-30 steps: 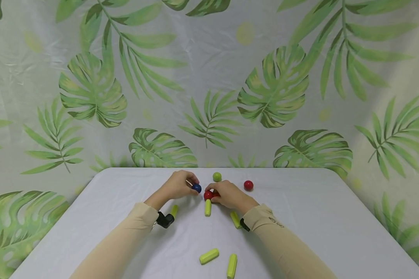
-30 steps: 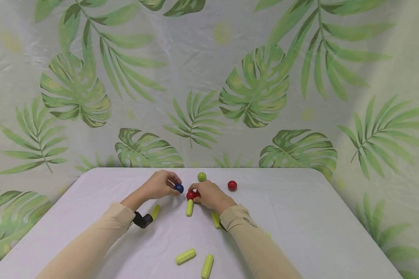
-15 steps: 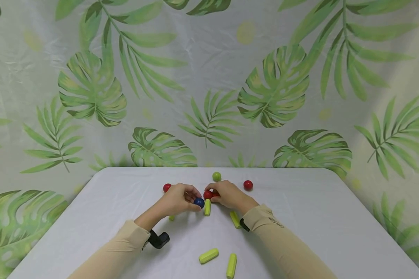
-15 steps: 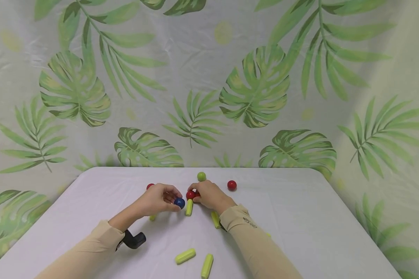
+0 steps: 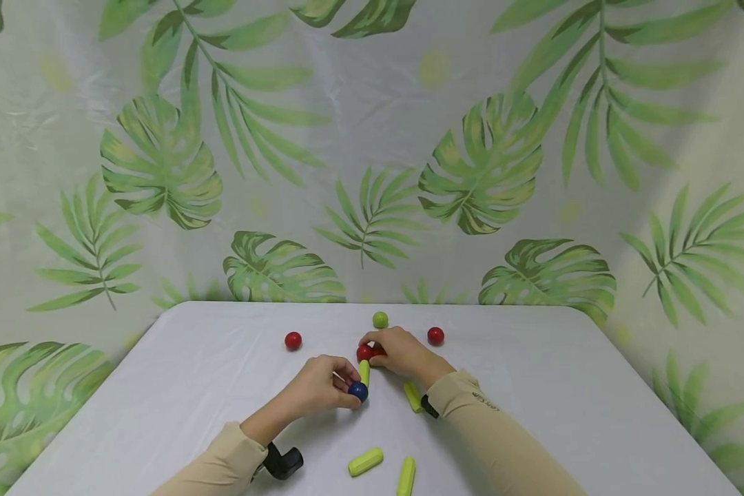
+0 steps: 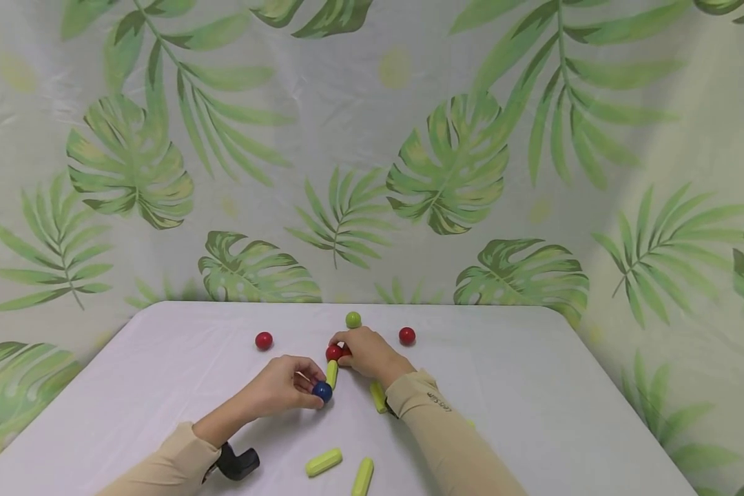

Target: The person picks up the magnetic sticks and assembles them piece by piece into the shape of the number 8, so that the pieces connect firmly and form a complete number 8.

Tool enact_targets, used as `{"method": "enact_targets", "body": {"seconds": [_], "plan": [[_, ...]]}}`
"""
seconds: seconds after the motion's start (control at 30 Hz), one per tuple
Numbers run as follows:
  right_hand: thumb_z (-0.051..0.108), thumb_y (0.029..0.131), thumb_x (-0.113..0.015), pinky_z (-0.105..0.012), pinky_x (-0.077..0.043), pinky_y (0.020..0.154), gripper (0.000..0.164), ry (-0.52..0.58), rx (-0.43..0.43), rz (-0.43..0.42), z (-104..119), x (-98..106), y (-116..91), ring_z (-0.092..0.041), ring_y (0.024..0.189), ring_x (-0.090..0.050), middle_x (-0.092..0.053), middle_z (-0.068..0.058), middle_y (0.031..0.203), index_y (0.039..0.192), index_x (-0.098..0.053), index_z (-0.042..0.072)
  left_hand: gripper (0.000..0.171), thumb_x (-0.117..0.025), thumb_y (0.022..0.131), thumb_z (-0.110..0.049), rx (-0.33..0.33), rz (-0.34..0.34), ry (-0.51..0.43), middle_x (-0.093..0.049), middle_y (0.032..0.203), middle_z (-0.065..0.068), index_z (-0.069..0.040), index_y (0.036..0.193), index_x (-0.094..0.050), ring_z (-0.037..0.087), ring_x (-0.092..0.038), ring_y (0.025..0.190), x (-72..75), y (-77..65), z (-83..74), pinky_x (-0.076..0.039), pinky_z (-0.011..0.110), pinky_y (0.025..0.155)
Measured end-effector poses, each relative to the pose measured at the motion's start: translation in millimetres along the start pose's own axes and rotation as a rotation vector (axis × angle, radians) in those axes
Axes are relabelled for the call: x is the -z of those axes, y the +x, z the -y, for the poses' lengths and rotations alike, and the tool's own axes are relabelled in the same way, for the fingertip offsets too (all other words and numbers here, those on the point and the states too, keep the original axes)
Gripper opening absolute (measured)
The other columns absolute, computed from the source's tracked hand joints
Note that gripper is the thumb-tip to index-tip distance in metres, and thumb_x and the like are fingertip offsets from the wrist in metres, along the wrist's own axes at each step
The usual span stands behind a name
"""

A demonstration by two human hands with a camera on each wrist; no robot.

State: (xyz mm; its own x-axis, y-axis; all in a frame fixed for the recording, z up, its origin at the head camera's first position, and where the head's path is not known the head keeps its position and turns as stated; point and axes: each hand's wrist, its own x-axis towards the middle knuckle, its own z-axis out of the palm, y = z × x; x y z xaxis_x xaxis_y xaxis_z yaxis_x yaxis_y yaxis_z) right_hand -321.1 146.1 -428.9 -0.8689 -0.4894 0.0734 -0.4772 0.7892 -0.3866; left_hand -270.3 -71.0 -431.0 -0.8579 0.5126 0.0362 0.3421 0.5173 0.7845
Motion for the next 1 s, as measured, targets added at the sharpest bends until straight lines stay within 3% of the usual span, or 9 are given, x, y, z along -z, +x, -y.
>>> {"method": "enact_targets", "body": {"seconds": [0.5,1.0], "plan": [[0.012,0.095,-0.082,-0.039,-0.059,0.091,0.034,0.005,0.011,-0.006,1,1,-2,-0.017,0.088,-0.064,-0.075,-0.005,0.101,0.128,-0.074,0.010,0.030,-0.094,0.078,-0.004,0.018,-0.044,-0.038,-0.073,0.088,0.003,-0.004,0.099,-0.074,0.011,-0.067,0.078,-9.8,-3.3,2.5,-0.054,0.020,0.073],[0.009,0.095,-0.081,-0.040,-0.059,0.091,0.033,0.011,0.028,-0.008,0,1,-2,-0.017,0.089,-0.065,-0.077,-0.007,0.104,0.128,-0.074,0.009,0.029,-0.094,0.079,-0.007,0.016,-0.067,-0.020,-0.073,0.090,0.002,-0.005,0.099,-0.074,0.009,-0.065,0.079,-12.0,-1.2,2.8,-0.055,0.019,0.073]]}}
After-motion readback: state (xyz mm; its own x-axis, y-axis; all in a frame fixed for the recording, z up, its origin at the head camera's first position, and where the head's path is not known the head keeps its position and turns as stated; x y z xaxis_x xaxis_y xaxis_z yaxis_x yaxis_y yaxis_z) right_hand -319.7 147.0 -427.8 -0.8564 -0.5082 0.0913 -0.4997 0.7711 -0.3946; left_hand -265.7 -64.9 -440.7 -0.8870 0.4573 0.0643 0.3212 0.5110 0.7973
